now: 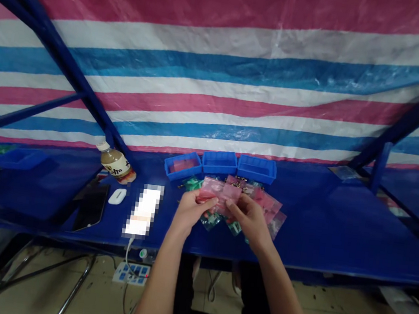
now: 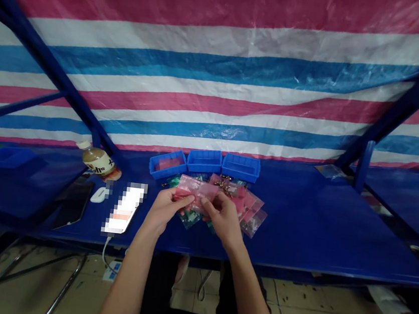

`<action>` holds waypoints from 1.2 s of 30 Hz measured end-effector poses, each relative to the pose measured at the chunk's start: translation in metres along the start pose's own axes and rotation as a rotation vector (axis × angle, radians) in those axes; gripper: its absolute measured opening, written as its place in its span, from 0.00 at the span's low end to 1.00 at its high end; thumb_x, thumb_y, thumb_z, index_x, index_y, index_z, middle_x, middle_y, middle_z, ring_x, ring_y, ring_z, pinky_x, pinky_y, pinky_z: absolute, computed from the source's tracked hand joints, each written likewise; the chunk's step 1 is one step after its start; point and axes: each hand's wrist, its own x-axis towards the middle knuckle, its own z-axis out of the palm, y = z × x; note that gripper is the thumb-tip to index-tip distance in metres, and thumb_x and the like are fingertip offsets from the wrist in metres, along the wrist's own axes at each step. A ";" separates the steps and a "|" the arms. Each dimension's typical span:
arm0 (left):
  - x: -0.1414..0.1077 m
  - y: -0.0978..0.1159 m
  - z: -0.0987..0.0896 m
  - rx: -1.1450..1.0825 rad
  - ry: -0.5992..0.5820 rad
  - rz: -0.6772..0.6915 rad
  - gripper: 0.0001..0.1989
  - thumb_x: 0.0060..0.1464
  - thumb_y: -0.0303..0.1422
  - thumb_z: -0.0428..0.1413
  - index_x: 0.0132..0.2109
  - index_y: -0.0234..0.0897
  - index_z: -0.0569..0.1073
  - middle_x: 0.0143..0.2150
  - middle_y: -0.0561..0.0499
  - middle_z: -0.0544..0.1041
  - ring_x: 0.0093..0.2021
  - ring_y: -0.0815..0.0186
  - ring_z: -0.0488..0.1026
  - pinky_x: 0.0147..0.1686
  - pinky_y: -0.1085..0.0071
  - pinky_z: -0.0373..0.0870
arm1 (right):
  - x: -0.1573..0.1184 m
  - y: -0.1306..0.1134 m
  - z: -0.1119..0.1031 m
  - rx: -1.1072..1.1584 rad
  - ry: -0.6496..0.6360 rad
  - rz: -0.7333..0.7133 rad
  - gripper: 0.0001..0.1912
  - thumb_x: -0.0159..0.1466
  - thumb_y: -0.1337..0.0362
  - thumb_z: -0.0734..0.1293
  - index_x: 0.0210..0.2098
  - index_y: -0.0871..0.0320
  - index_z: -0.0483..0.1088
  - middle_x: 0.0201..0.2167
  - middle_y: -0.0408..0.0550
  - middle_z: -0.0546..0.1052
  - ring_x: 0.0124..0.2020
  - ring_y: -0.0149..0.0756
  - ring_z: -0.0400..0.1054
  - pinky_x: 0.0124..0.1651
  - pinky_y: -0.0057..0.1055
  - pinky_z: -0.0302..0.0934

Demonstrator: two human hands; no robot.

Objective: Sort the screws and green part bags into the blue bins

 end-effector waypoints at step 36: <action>0.201 0.073 -0.136 1.449 -0.453 0.140 0.08 0.43 0.37 0.58 0.24 0.37 0.72 0.22 0.53 0.72 0.26 0.66 0.68 0.29 0.73 0.60 | -0.005 0.015 0.018 -0.426 0.047 -0.098 0.14 0.66 0.53 0.62 0.43 0.54 0.72 0.33 0.45 0.79 0.32 0.37 0.73 0.35 0.31 0.62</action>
